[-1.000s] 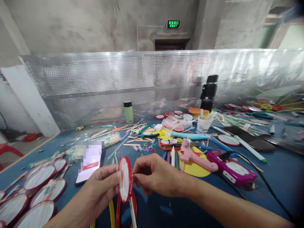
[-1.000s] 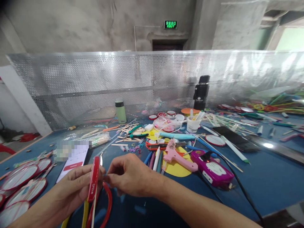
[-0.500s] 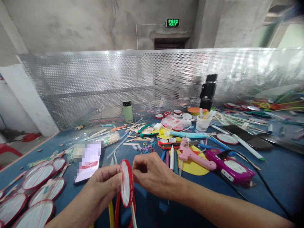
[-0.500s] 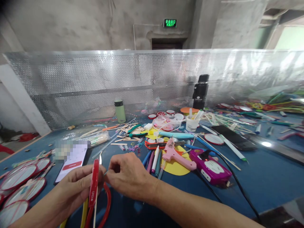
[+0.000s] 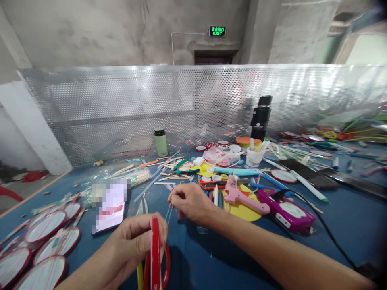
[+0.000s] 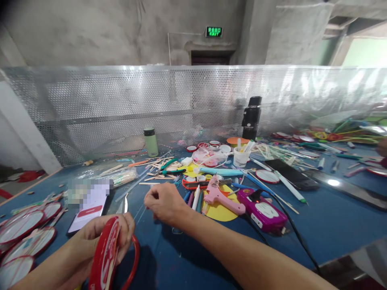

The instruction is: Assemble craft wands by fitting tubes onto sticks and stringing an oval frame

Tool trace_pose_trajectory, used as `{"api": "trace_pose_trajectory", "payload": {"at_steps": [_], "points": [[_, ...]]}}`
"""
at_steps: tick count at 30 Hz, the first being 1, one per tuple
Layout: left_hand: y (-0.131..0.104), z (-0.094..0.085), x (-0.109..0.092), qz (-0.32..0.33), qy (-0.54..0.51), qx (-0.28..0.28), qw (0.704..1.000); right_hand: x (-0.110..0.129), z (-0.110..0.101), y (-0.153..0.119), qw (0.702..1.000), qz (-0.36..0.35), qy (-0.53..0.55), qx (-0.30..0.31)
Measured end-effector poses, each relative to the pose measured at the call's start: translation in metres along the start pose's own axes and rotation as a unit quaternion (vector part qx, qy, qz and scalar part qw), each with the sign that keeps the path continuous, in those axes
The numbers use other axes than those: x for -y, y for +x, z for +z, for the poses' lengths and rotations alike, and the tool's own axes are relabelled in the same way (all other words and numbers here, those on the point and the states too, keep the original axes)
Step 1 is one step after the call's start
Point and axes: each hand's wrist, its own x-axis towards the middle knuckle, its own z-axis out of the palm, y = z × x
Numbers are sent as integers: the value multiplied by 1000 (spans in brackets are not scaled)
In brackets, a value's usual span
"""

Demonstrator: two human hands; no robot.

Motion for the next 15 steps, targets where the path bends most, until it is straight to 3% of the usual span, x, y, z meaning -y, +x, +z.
{"api": "trace_pose_trajectory", "payload": {"at_steps": [3, 7, 11, 13, 15], "points": [[0, -2, -2, -11, -4, -11, 1000, 4, -2, -1, 976, 48, 205, 50], [1, -3, -4, -26, -12, -15, 999, 9, -1, -8, 899, 6, 413, 150], [-1, -1, -6, -18, -15, -10, 1000, 15, -2, -15, 834, -16, 496, 241], [-3, 1, -8, -20, -10, -21, 1000, 16, -3, -16, 823, -23, 511, 247], [-5, 3, -11, -28, -2, -33, 999, 14, -3, -16, 831, -9, 494, 256]]}}
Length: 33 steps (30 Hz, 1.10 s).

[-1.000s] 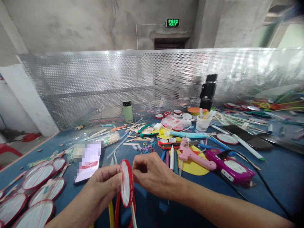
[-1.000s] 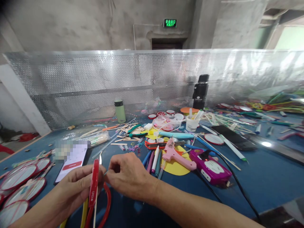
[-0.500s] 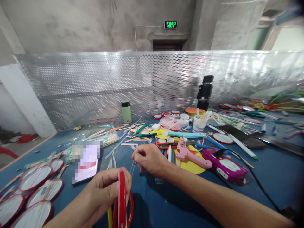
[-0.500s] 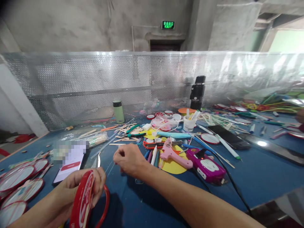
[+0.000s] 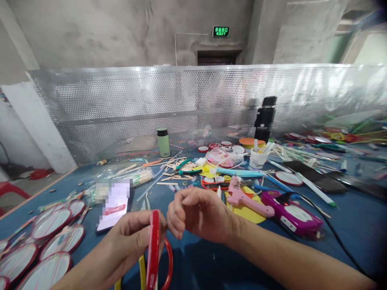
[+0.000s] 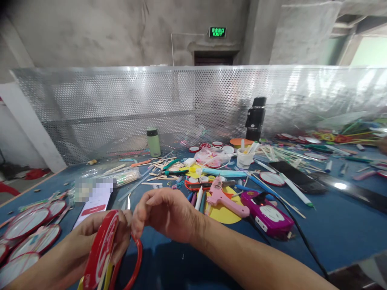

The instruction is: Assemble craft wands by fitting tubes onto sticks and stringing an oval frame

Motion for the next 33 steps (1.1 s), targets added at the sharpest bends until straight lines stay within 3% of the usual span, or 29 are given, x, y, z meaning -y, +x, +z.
{"api": "trace_pose_trajectory", "payload": {"at_steps": [5, 11, 17, 22, 27, 33], "points": [[-1, -1, -8, -3, 4, -51, 999, 4, -14, -2, 995, 10, -84, -48], [8, -16, 2, 7, 75, -102, 992, 36, -14, -15, 966, -10, -230, -116], [11, -12, 4, 11, 175, -141, 974, 33, -10, -14, 915, -6, -386, -119], [8, -9, 1, 25, 206, -144, 968, 27, -9, -12, 852, -41, -509, -113], [9, -13, 5, 6, 238, -134, 962, 25, -5, -12, 838, 0, -537, -97], [8, -14, 7, 0, 276, -133, 952, 20, -4, -11, 826, -18, -560, -62]]}}
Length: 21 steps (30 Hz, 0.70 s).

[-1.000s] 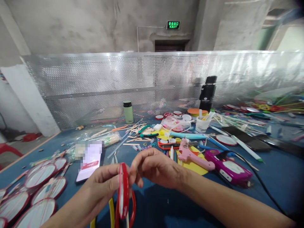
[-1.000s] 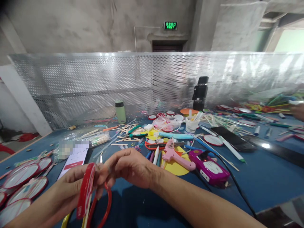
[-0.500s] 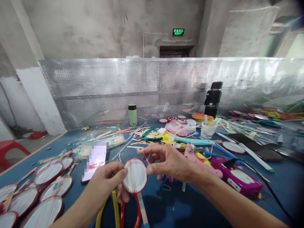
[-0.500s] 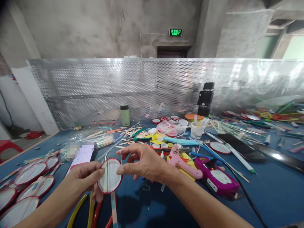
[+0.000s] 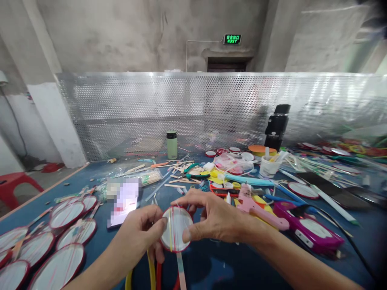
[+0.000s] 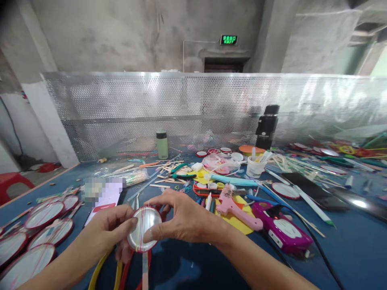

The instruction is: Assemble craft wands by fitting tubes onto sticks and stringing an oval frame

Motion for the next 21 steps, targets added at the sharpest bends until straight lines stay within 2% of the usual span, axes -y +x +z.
{"api": "trace_pose_trajectory", "payload": {"at_steps": [4, 12, 16, 21], "points": [[-2, 0, -3, -7, 2, 5, 1000, 1, 0, 2, 1000, -10, 0, 7], [-5, 3, -7, -21, -53, 20, 998, 7, -5, 9, 999, 35, 27, 32], [-4, 2, -7, -15, -82, 28, 996, 10, -6, 10, 999, 34, 29, 29], [-2, 2, -8, -19, -84, 43, 995, 14, -7, 9, 997, 37, 43, 57]]}}
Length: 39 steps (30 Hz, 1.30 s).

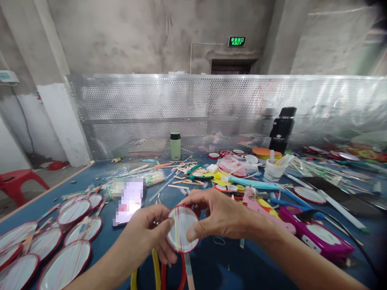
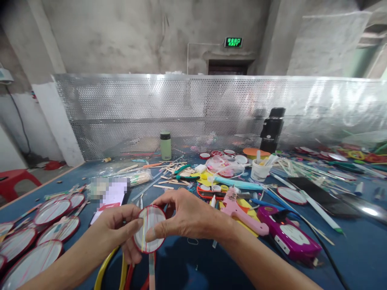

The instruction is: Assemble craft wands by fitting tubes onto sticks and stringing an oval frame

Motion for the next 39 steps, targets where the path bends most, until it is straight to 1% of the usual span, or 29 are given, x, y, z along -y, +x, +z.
{"api": "trace_pose_trajectory", "payload": {"at_steps": [2, 4, 6, 8, 11, 17, 21, 23, 25, 27, 29, 36, 39], "points": [[0, 1, 0, -1, -2, -12, 1000, 3, 0, -3, 1000, 22, -6, 7], [-1, 2, 1, 4, -4, -21, 1000, 6, 1, -6, 997, 68, 2, 21], [-1, 3, 2, 16, -4, -27, 1000, 9, 2, -8, 992, 114, 27, 41], [-2, 2, 3, 26, -3, -32, 999, 11, 4, -9, 988, 133, 55, 53], [-2, 2, 3, 40, -9, -42, 998, 10, 9, -8, 988, 119, 86, 43], [-2, 2, 0, 56, -7, -73, 996, -1, 18, -2, 992, 91, 84, -21], [-2, 1, 2, 53, 1, -76, 996, -4, 24, 1, 989, 48, 121, -65], [-3, 1, 2, 51, 7, -69, 996, -4, 27, 1, 986, 40, 149, -60], [-4, 2, 2, 50, 17, -58, 997, -3, 28, 1, 984, 56, 159, -53], [-5, 2, 1, 49, 28, -49, 997, -2, 28, 1, 984, 77, 148, -54], [-5, 3, 0, 44, 36, -45, 997, 0, 28, 1, 986, 84, 133, -57], [-4, 3, -1, 36, 35, -41, 998, -4, 25, -1, 992, 36, 99, -66], [-5, 3, 0, 34, 35, -30, 998, -5, 25, -2, 993, 31, 96, -62]]}}
